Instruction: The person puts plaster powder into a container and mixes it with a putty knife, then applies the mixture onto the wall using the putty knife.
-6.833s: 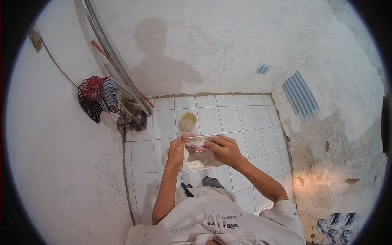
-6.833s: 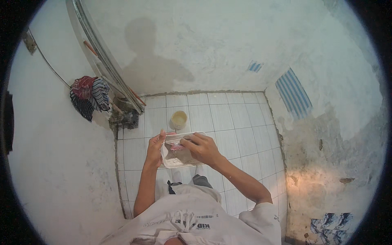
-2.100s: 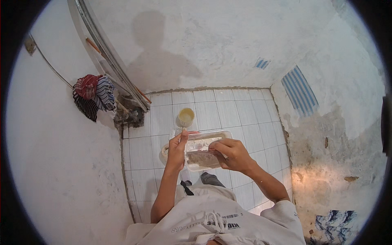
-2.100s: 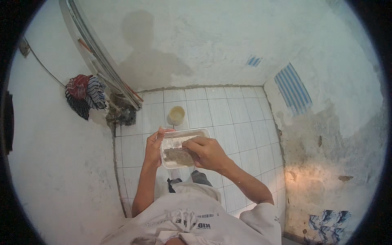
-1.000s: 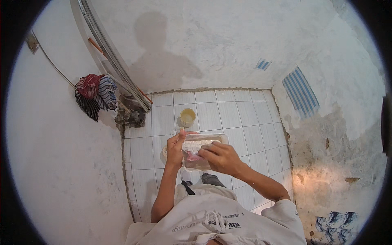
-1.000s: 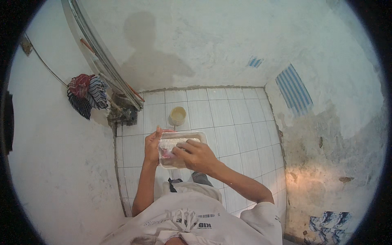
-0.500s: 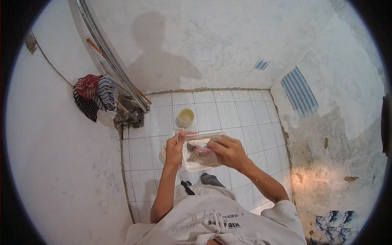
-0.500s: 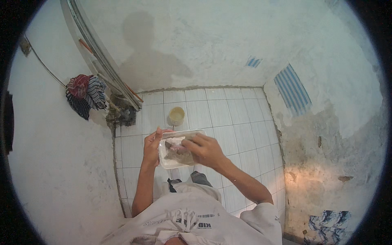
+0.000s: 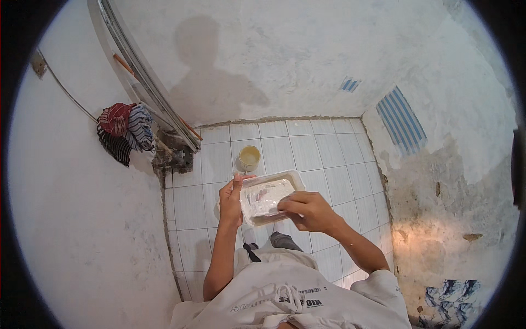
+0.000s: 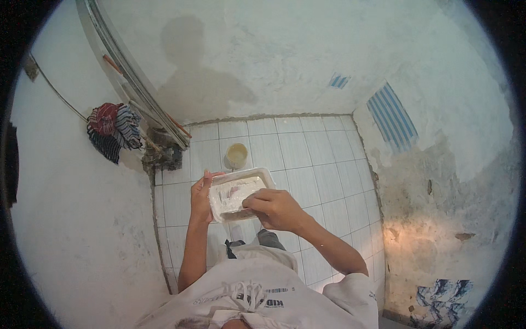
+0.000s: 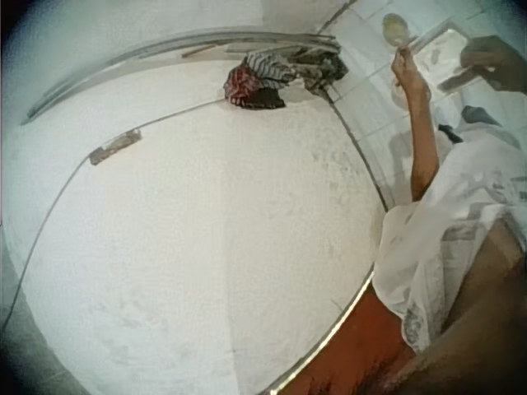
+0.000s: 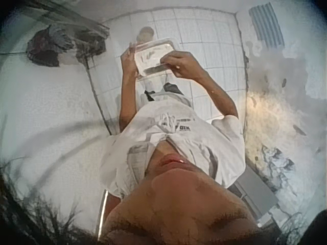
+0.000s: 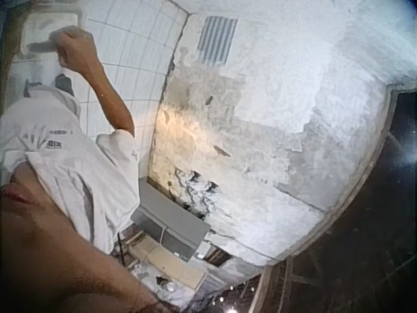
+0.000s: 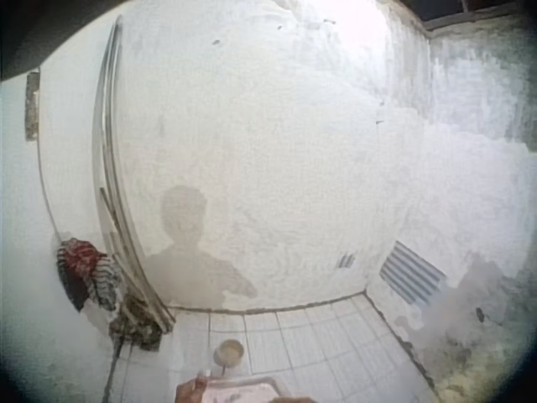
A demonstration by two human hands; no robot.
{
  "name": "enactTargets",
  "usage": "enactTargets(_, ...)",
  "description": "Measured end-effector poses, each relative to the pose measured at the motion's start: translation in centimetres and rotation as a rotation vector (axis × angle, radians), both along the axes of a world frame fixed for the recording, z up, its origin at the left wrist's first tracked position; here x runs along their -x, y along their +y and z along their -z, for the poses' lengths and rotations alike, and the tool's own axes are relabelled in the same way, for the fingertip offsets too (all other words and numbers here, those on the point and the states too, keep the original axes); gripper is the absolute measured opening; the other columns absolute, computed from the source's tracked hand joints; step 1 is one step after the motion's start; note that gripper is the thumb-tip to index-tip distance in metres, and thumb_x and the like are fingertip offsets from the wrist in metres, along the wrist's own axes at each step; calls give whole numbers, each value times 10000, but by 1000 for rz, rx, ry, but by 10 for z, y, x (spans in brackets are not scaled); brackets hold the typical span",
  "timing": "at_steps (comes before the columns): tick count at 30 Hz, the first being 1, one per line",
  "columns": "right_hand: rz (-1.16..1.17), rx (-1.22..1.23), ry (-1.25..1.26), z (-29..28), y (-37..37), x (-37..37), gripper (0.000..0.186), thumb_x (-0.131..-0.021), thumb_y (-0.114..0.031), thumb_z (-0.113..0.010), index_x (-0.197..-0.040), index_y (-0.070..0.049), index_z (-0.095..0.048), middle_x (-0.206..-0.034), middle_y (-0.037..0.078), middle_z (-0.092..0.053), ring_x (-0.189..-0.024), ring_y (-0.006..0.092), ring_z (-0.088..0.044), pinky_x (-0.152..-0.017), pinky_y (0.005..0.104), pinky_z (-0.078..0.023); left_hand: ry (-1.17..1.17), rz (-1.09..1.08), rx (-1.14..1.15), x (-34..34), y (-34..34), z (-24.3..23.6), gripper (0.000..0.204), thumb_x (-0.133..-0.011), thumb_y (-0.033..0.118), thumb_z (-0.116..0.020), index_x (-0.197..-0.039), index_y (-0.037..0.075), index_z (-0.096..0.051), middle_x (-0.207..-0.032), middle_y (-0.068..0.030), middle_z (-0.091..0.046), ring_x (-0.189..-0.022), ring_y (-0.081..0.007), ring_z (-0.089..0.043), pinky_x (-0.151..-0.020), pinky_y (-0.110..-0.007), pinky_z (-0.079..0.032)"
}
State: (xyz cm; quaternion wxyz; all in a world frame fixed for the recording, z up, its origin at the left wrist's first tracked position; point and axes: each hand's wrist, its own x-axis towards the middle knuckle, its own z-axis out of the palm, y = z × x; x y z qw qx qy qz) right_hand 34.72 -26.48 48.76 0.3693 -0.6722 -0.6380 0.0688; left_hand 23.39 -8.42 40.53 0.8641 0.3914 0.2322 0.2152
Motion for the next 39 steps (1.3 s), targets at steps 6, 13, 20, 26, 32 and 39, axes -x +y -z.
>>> enactTargets(6,6,11,-13,3,4,-3,247,-707,27,-695,-926,-73,-640,-855,92,-679,-742,271,-664,-657,354,-553,17,21,-22,-2,-1,0,491,-994,405,-494,-1059,-56,-648,-952,-130,-691,-832,-172,-677,-746,-297,-572)
enactTargets(13,-11,1,-20,5,7,-4,267,-699,25,-706,-935,-82,-643,-876,88,-674,-748,275,-662,-643,364,-543,30,42,-109,-1,-1,-3,506,-988,424,-498,-1041,-52,-660,-948,-129,-695,-831,-168,-674,-760,-293,-563)
enactTargets(20,21,-23,56,4,6,-11,285,-689,9,-699,-956,-79,-651,-876,81,-672,-775,266,-667,-642,373,-546,32,29,-115,-7,0,6,499,-986,422,-499,-1034,-51,-650,-930,-130,-689,-795,-168,-678,-709,-306,-581)
enactTargets(26,81,-68,6,5,1,-21,284,-665,63,-698,-930,-27,-655,-847,96,-680,-732,257,-664,-624,359,-547,39,68,-186,-10,0,1,486,-992,411,-495,-1039,-45,-658,-948,-125,-689,-807,-165,-670,-734,-314,-569)
enactTargets(32,223,-98,-292,18,5,-27,331,-655,-28,-710,-976,-82,-652,-919,64,-671,-761,240,-655,-627,349,-551,7,109,-346,-14,-3,3,483,-991,408,-497,-1032,-44,-663,-939,-116,-694,-817,-157,-661,-744,-317,-563)
enactTargets(39,135,-42,-295,32,-7,0,368,-638,-30,-705,-993,-97,-639,-949,41,-670,-799,215,-650,-657,343,-557,19,52,-236,-18,-1,12,483,-988,402,-505,-1019,-55,-660,-936,-130,-697,-799,-168,-671,-713,-301,-573)
